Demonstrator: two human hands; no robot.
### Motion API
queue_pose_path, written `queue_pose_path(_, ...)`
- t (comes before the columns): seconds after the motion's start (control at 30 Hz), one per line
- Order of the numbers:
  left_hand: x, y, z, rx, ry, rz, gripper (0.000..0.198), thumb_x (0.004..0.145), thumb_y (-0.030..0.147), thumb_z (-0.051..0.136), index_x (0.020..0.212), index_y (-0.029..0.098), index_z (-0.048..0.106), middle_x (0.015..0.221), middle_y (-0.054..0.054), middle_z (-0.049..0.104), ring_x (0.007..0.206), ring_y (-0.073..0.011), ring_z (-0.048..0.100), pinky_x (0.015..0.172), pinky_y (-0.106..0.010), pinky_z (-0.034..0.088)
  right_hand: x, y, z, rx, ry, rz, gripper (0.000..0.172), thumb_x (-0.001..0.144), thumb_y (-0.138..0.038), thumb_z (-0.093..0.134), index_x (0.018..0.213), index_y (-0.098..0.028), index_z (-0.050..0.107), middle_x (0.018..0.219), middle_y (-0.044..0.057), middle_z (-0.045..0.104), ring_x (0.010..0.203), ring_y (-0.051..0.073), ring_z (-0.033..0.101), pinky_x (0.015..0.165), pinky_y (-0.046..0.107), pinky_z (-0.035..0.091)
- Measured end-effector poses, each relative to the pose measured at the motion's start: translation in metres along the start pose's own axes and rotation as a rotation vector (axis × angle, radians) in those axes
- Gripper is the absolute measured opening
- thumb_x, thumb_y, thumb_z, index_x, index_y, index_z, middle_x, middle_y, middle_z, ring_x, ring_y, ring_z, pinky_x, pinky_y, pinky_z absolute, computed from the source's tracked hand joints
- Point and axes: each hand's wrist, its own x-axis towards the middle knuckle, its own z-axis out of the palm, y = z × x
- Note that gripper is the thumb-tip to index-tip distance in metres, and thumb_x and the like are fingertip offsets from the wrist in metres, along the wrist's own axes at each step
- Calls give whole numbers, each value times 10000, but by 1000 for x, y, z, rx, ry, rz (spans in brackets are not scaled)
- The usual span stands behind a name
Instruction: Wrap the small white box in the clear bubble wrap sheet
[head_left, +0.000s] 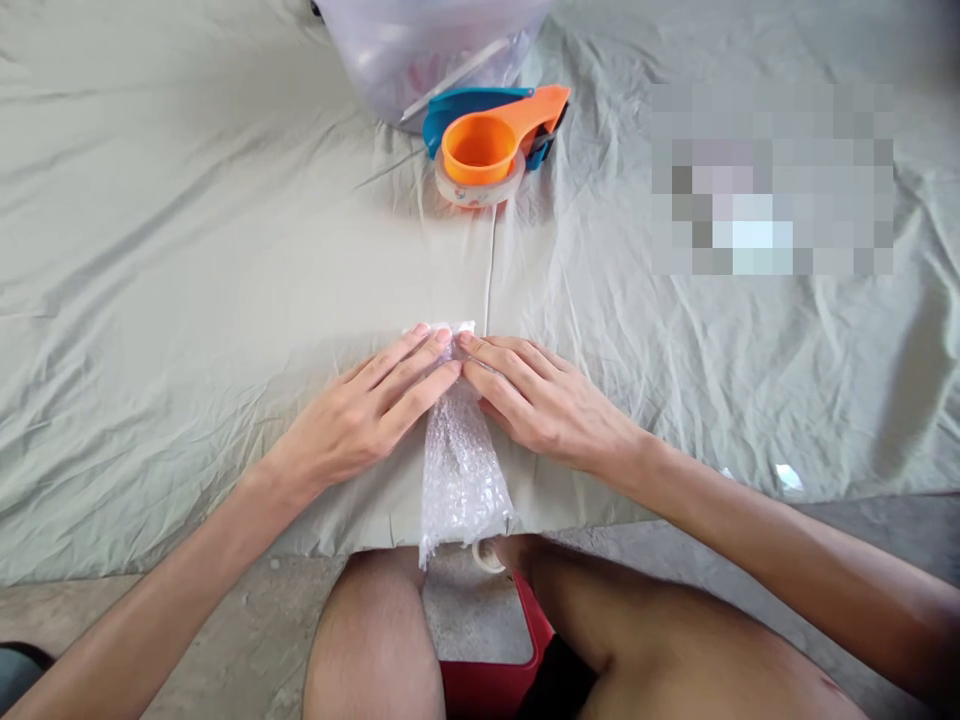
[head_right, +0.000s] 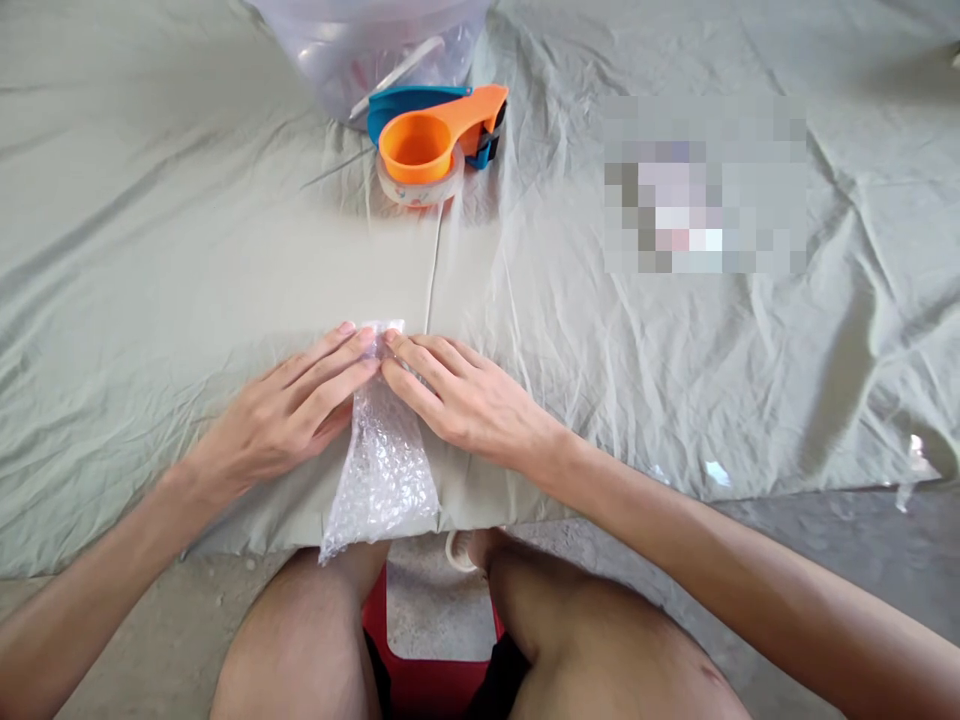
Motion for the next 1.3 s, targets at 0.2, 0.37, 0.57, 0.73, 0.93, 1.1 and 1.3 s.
queue_pose_path(0.2, 6, 3, -2, 18, 10, -9, 665, 1156, 117, 624, 1770, 112, 368, 1716, -226, 617, 1676, -339, 506, 1364, -488, 566, 3, 3, 11, 55, 46, 75, 306, 1168, -137, 572, 1439, -243, 664, 1491, 150, 798, 1232, 292, 824, 1029, 495, 713)
queue_pose_path(0.37, 5, 1, 7, -10, 106, -29, 528, 1156, 177, 643, 1670, 173, 520, 1656, -178, 694, 1609, -326, 621, 1285, -466, 636, 6, 3, 16, 84, 133, 56, 267, 1169, -119, 549, 1384, -224, 666, 1408, 155, 826, 1187, 283, 830, 993, 469, 716)
queue_pose_path(0.57, 11, 9, 27, -128, 361, -239, 476, 1145, 183, 663, 1600, 314, 617, 1458, -51, 838, 1378, -272, 808, 1132, -447, 705, 1, 1, 15, 254, 93, 154, 257, 1162, -252, 581, 1404, -270, 662, 1480, 142, 788, 1259, 309, 806, 1044, 530, 693)
queue_pose_path(0.73, 19, 13, 24, -317, 393, -420, 335, 1127, 377, 765, 1456, 339, 712, 1323, -31, 867, 1187, -273, 850, 1047, -481, 706, 9, 5, 13, 268, 166, 75, 265, 1144, -395, 591, 1357, -242, 624, 1295, 149, 804, 1144, 312, 799, 939, 493, 679)
queue_pose_path(0.93, 29, 9, 27, -342, 458, -573, 262, 1155, 561, 685, 1362, 400, 702, 1232, -3, 840, 1072, -233, 845, 1012, -487, 711, 27, 7, 26, 248, 229, 212, 257, 1194, -425, 553, 995, -271, 609, 934, 42, 747, 819, 217, 715, 787, 407, 615)
queue_pose_path(1.1, 34, 2, 34, -378, 520, -583, 371, 1150, 533, 728, 1478, 385, 641, 1390, -18, 789, 996, -214, 841, 907, -456, 714, 27, -1, 35, 372, 388, 344, 116, 1156, -367, 636, 1075, -310, 577, 894, -9, 723, 734, 199, 705, 688, 388, 617)
queue_pose_path(1.3, 39, -1, 37, -390, 657, -515, 459, 1141, 538, 741, 1533, 395, 550, 1511, -46, 657, 1227, -230, 760, 855, -402, 726, 26, -7, 31, 334, 367, 350, 297, 1120, -176, 643, 1358, -352, 632, 935, -21, 710, 760, 190, 684, 713, 373, 641)
